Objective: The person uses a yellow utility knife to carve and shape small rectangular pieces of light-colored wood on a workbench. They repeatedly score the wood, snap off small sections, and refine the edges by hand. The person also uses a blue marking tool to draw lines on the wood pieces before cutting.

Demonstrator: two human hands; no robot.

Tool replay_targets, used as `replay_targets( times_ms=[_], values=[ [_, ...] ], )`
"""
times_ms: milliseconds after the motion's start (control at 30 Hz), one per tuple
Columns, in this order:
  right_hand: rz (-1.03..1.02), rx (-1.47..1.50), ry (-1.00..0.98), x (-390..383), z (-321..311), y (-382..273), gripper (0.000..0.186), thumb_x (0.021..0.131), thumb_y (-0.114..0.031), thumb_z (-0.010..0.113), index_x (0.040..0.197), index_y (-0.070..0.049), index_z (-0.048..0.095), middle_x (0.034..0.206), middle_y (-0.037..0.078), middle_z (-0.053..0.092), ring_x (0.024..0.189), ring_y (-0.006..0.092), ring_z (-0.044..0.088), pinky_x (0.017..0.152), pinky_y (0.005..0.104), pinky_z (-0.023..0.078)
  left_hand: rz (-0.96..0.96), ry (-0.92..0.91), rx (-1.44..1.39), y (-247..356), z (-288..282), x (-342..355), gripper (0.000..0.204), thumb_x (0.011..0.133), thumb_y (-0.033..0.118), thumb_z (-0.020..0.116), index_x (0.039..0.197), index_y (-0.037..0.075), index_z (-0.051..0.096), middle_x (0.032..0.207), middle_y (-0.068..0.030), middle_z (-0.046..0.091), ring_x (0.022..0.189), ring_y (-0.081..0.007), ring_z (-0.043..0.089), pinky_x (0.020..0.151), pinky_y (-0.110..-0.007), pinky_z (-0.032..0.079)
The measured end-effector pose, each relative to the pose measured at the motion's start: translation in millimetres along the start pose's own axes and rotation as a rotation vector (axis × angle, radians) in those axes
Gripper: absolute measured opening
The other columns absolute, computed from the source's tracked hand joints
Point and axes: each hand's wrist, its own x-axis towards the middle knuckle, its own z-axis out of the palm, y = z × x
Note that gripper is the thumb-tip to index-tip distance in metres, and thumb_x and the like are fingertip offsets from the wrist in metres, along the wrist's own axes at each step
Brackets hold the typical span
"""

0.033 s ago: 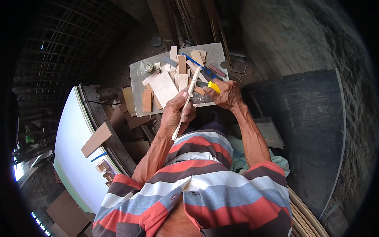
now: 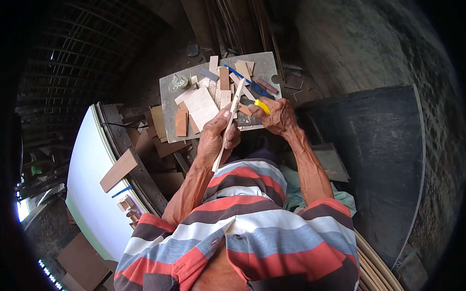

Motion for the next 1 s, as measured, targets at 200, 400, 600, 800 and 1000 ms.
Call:
replay_targets(
  times_ms=[200, 400, 600, 800, 1000],
  values=[
    [0.051, -0.032, 0.028, -3.5, 7.2, -37.3, 0.054, 0.095, -0.054, 0.057, 0.077, -0.003, 0.061, 0.059, 0.018, 0.059, 0.057, 0.0356, 0.065, 0.052, 0.0414, 0.048, 0.083, 0.094, 0.18, -4.8, -10.8, 15.7, 0.046, 0.104, 0.019, 0.05, 0.146, 0.002, 0.043, 0.057, -0.0034, 0.049, 0.043, -0.011, 0.045, 0.041, -0.025, 0.037],
    [0.009, -0.076, 0.12, 1.6, 11.0, -21.6, 0.058, 0.096, -0.057, 0.052, 0.074, -0.003, 0.055, 0.056, 0.019, 0.055, 0.054, 0.0376, 0.061, 0.049, 0.0419, 0.045, 0.072, 0.073, 0.139, -4.6, -3.0, 9.4, 0.047, 0.104, 0.02, 0.051, 0.147, 0.003, 0.042, 0.058, -0.0039, 0.049, 0.043, -0.0112, 0.044, 0.041, -0.026, 0.037],
    [-0.144, -0.157, 0.162, 9.3, 6.8, 8.2, 0.063, 0.093, -0.063, 0.051, 0.075, -0.003, 0.057, 0.079, 0.024, 0.065, 0.063, 0.037, 0.067, 0.05, 0.0405, 0.049, 0.018, 0.024, 0.04, -10.8, 6.4, 7.9, 0.043, 0.105, 0.021, 0.048, 0.142, 0.001, 0.043, 0.058, -0.0017, 0.045, 0.044, -0.0092, 0.038, 0.041, -0.022, 0.033],
    [-0.184, -0.299, 0.058, 11.5, 9.2, 52.6, 0.06, 0.093, -0.059, 0.053, 0.083, -0.001, 0.066, 0.101, 0.026, 0.07, 0.073, 0.0372, 0.071, 0.057, 0.0413, 0.053, -0.017, 0.0, -0.04, -20.1, 5.9, 2.5, 0.04, 0.105, 0.022, 0.047, 0.139, 0.001, 0.047, 0.059, 0.0001, 0.045, 0.047, -0.0073, 0.039, 0.042, -0.021, 0.032],
    [0.24, -0.145, 0.455, 11.6, -73.4, 90.3, 0.049, 0.102, -0.043, 0.047, 0.096, 0.0, 0.068, 0.075, 0.02, 0.064, 0.067, 0.0296, 0.061, 0.065, 0.0404, 0.047, 0.192, 0.121, 0.378, 6.3, 9.9, -24.1, 0.047, 0.104, 0.021, 0.05, 0.147, 0.004, 0.043, 0.06, -0.0018, 0.052, 0.045, -0.0076, 0.045, 0.041, -0.022, 0.037]
  ],
)
